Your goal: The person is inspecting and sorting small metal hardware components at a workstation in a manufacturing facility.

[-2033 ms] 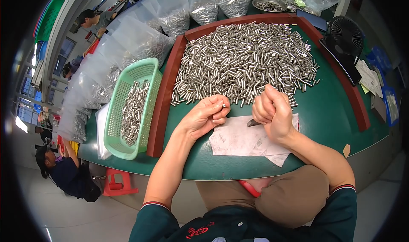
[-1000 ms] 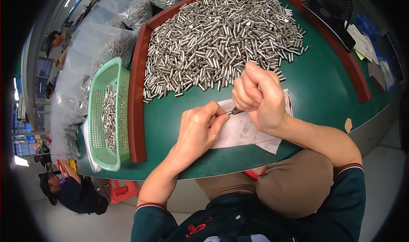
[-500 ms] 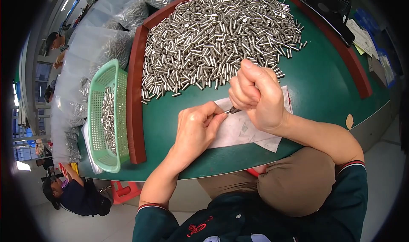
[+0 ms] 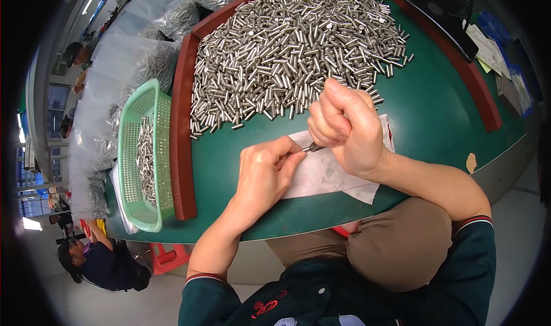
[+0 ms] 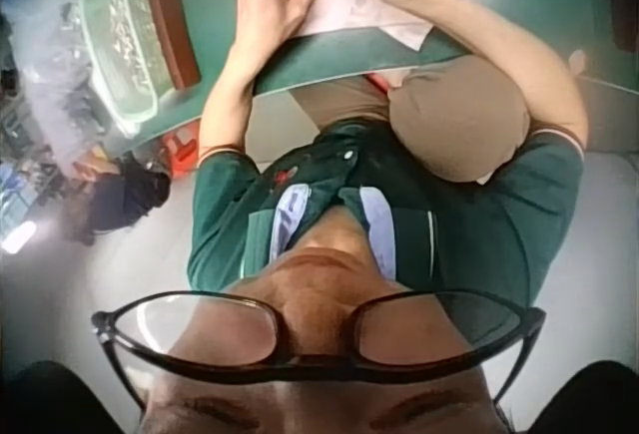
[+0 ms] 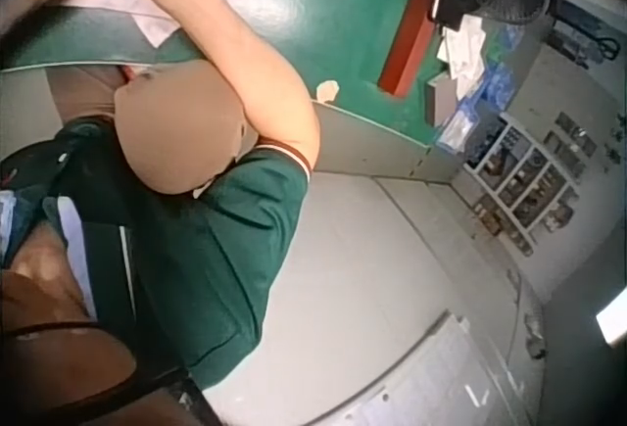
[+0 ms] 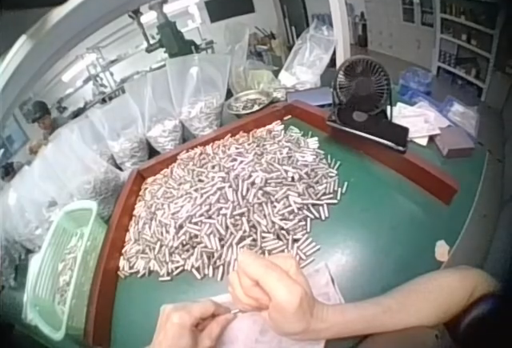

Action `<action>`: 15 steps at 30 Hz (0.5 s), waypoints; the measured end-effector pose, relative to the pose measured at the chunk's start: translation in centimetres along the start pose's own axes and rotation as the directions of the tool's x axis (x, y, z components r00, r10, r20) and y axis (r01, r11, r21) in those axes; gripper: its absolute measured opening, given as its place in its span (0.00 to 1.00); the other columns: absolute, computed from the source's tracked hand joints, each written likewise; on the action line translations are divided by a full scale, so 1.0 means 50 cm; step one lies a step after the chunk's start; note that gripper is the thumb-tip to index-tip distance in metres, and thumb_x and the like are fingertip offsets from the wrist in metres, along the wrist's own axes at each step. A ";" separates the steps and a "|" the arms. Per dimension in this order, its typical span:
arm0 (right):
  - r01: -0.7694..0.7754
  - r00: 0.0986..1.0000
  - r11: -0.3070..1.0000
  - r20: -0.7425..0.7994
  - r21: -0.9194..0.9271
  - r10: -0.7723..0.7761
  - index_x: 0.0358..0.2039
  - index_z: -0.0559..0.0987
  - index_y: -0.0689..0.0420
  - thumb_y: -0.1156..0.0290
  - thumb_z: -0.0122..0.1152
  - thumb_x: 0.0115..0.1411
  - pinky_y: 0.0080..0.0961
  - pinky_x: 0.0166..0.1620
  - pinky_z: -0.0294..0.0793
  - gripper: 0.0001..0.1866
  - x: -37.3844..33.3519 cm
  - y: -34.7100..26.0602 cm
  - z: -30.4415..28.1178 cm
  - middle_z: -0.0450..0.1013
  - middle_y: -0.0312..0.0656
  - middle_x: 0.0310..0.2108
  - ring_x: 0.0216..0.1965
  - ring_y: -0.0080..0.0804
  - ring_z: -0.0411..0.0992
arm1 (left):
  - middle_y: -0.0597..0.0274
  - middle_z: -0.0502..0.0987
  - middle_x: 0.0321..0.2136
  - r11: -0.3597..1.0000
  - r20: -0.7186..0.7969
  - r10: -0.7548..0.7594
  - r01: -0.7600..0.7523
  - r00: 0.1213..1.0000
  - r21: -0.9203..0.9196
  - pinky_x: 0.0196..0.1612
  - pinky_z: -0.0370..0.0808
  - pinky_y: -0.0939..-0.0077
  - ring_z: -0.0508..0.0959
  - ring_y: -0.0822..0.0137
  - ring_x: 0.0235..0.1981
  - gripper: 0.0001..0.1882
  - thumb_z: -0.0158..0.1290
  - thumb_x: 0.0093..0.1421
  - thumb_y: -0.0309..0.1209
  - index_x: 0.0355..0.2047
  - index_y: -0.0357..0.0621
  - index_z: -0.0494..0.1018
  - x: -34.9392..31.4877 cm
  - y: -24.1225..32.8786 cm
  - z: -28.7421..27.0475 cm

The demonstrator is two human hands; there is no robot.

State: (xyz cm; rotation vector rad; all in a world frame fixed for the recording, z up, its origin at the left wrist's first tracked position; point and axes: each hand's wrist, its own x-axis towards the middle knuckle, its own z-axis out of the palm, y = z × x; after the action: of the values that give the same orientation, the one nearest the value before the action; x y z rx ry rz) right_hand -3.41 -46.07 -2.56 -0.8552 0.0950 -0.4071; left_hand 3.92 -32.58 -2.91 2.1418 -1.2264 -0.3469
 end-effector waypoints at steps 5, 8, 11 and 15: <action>0.013 1.000 1.000 0.001 -0.014 -0.013 0.06 0.51 0.51 0.63 0.34 0.60 0.18 0.14 0.41 0.25 -0.002 0.009 -0.002 0.47 0.30 0.05 0.09 0.18 0.41 | 0.57 0.65 0.09 1.000 0.004 -0.003 0.003 1.000 -0.001 0.16 0.61 0.73 0.65 0.64 0.10 0.05 0.55 0.44 0.23 0.18 0.36 0.70 0.003 -0.002 0.001; 0.023 1.000 0.999 0.004 -0.028 -0.023 0.06 0.51 0.51 0.64 0.35 0.60 0.18 0.14 0.41 0.25 -0.003 0.006 0.001 0.48 0.30 0.05 0.09 0.17 0.41 | 0.57 0.65 0.09 0.999 0.004 -0.012 0.012 1.000 -0.032 0.16 0.61 0.74 0.64 0.64 0.09 0.05 0.56 0.44 0.23 0.18 0.36 0.70 0.004 -0.002 0.001; 0.020 1.000 1.000 -0.020 -0.024 -0.020 0.05 0.51 0.51 0.64 0.34 0.60 0.18 0.14 0.41 0.25 -0.002 0.000 0.003 0.48 0.30 0.05 0.09 0.18 0.41 | 0.57 0.65 0.09 1.000 0.008 0.003 -0.003 1.000 -0.023 0.16 0.61 0.74 0.64 0.65 0.09 0.05 0.56 0.44 0.22 0.19 0.36 0.70 0.004 -0.001 -0.001; 0.005 1.000 1.000 -0.020 0.010 -0.005 0.05 0.51 0.50 0.63 0.34 0.60 0.19 0.14 0.41 0.25 -0.001 0.001 0.001 0.47 0.30 0.05 0.08 0.18 0.40 | 0.57 0.65 0.09 1.000 0.020 -0.016 0.017 1.000 -0.026 0.16 0.61 0.74 0.63 0.65 0.10 0.05 0.55 0.44 0.22 0.19 0.36 0.70 0.002 0.000 -0.001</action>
State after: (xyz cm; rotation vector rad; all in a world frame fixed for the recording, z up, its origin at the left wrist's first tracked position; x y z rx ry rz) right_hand -3.43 -46.00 -2.57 -0.8416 0.1096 -0.4206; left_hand 4.01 -32.65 -2.88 2.1320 -1.2089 -0.3898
